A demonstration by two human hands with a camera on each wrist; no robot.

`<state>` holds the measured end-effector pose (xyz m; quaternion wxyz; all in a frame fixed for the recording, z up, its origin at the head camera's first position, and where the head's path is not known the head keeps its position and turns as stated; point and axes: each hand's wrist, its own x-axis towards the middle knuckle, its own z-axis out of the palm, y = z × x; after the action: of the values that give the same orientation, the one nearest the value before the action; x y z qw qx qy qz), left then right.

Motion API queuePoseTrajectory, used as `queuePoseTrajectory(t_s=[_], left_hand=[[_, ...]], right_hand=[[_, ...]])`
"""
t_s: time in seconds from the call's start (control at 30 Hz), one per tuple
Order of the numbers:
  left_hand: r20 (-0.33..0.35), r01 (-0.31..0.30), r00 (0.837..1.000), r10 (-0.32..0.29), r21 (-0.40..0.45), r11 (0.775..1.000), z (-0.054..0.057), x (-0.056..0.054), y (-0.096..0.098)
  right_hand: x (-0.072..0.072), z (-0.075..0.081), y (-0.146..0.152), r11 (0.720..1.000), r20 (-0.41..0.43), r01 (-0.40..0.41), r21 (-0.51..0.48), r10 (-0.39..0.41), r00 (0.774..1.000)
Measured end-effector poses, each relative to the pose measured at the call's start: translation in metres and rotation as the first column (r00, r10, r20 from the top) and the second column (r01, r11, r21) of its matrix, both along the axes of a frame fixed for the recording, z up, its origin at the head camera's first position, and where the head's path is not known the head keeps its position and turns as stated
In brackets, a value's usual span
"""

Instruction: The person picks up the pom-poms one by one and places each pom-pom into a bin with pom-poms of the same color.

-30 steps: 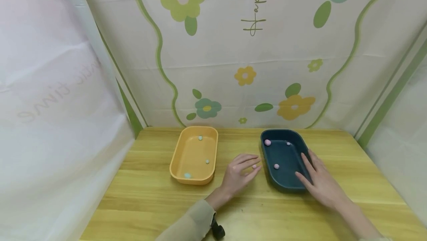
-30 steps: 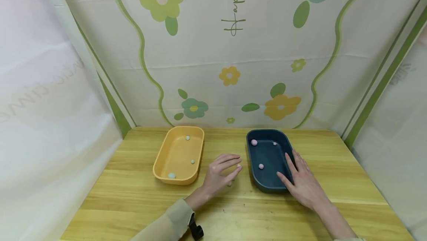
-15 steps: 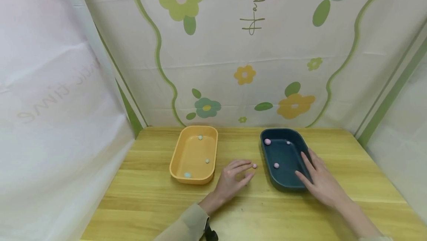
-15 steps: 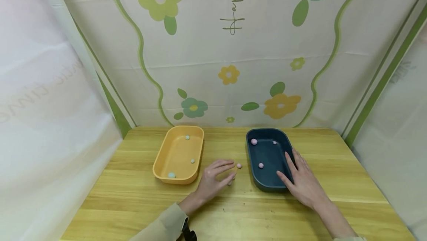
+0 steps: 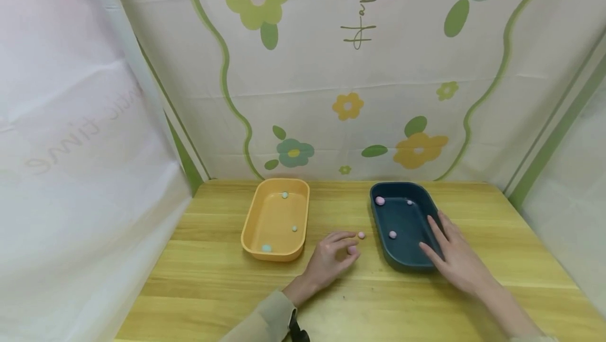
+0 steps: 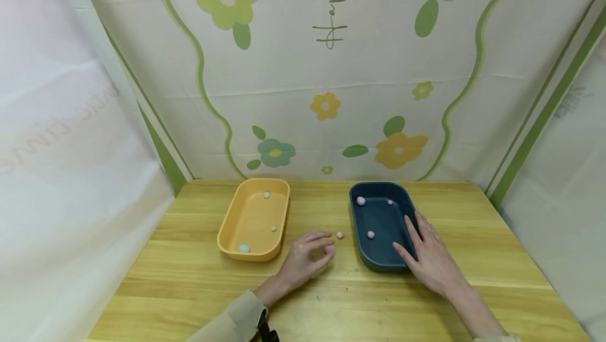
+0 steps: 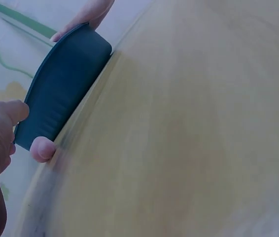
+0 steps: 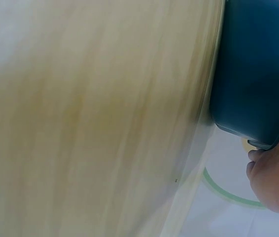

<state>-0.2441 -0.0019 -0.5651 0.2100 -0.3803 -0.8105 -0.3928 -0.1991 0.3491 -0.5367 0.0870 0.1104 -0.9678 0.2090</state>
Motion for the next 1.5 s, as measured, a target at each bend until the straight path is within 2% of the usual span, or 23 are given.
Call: queuePoseTrajectory(t_s=[0.4,0.6,0.9,1.17,1.33,1.5], left_hand=[[0.064,-0.08,0.994,0.086,-0.102,0.992,-0.006,0.0,-0.002],[0.069,-0.107,0.991,0.118,-0.142,0.984,-0.006,0.001,0.001],[0.074,-0.116,0.989,0.126,-0.131,0.985,-0.009,0.002,0.006],[0.075,-0.157,0.983,0.165,-0.094,0.983,-0.014,0.004,0.01],[0.099,-0.168,0.98,0.172,-0.053,0.984,-0.017,0.004,0.012],[0.138,-0.176,0.974,0.182,-0.051,0.983,-0.017,0.004,0.013]], right_hand=[[-0.001,0.005,-0.002,1.0,0.024,0.006,0.007,-0.006,1.0],[0.0,0.005,-0.002,1.0,0.016,0.001,0.012,-0.002,1.0],[0.0,0.005,-0.001,1.0,0.03,-0.004,0.001,0.004,1.0],[0.0,0.005,-0.001,1.0,0.024,-0.001,0.008,0.001,1.0],[0.001,0.005,-0.002,1.0,0.017,-0.001,0.008,0.001,1.0],[0.002,0.004,-0.002,1.0,0.012,-0.001,-0.001,0.001,1.0]])
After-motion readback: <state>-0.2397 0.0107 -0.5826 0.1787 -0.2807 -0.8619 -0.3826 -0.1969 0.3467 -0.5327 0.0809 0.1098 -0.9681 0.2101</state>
